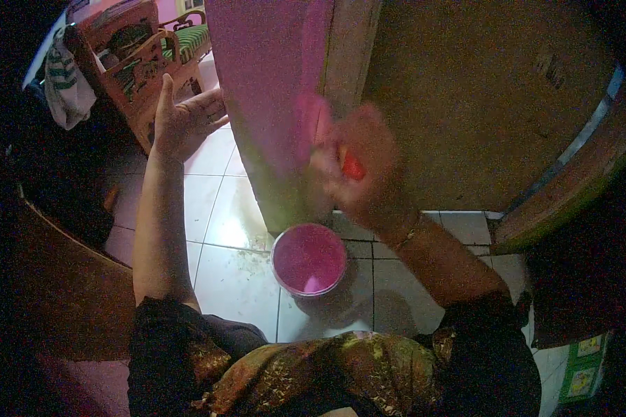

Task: The person applies pink paint to a wall using a brush, dipping the brush into a bucket of paint periodically and spreading it across the wall surface.

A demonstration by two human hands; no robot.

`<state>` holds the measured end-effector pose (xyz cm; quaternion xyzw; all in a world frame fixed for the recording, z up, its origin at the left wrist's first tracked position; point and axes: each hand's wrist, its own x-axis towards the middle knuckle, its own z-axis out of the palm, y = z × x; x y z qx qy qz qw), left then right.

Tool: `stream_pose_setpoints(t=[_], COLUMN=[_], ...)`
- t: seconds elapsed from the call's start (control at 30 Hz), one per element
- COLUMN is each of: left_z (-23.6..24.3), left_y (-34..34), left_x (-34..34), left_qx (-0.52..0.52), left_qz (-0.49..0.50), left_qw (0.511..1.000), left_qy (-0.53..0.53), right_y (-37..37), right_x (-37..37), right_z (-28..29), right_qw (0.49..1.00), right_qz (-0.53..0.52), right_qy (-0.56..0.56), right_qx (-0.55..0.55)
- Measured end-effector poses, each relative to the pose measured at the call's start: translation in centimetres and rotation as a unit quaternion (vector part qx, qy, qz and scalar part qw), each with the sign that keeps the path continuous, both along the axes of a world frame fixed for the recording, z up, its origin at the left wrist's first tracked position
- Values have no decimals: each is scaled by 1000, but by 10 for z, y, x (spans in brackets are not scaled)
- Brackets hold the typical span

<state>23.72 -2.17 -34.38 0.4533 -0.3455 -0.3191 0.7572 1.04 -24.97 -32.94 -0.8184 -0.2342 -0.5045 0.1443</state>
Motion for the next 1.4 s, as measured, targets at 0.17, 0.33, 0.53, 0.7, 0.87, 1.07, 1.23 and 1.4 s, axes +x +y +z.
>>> stream_pose_setpoints(t=[0.17, 0.33, 0.53, 0.7, 0.87, 1.07, 1.23, 1.4], left_z=[3, 3, 1, 2, 1, 1, 6, 2], left_y=[-7, -7, -6, -7, -1, -4, -10, 0], left_x=[-2, -5, -3, -6, 1, -5, -8, -7], left_qx=[-13, -15, -18, -13, -33, -30, -39, -51], left_qz=[-2, 7, 5, 17, -18, 11, 0, 0], left_qw=[1000, 1000, 1000, 1000, 999, 999, 999, 998], left_qy=[13, 5, 8, 20, 8, 28, 34, 20], right_y=[2, 10, 12, 11, 7, 3, 10, 12], right_x=[10, 16, -8, -30, 6, 9, -15, 11], right_z=[73, 89, -4, 11, 82, 43, 36, 86], right_qw=[989, 969, 999, 996, 976, 986, 997, 964], right_qz=[44, 24, -37, 62, -1, -16, 24, 19], right_qy=[-130, -245, -20, 51, -213, -165, -68, -264], right_qx=[52, -2, -29, 43, -41, -33, -5, -21])
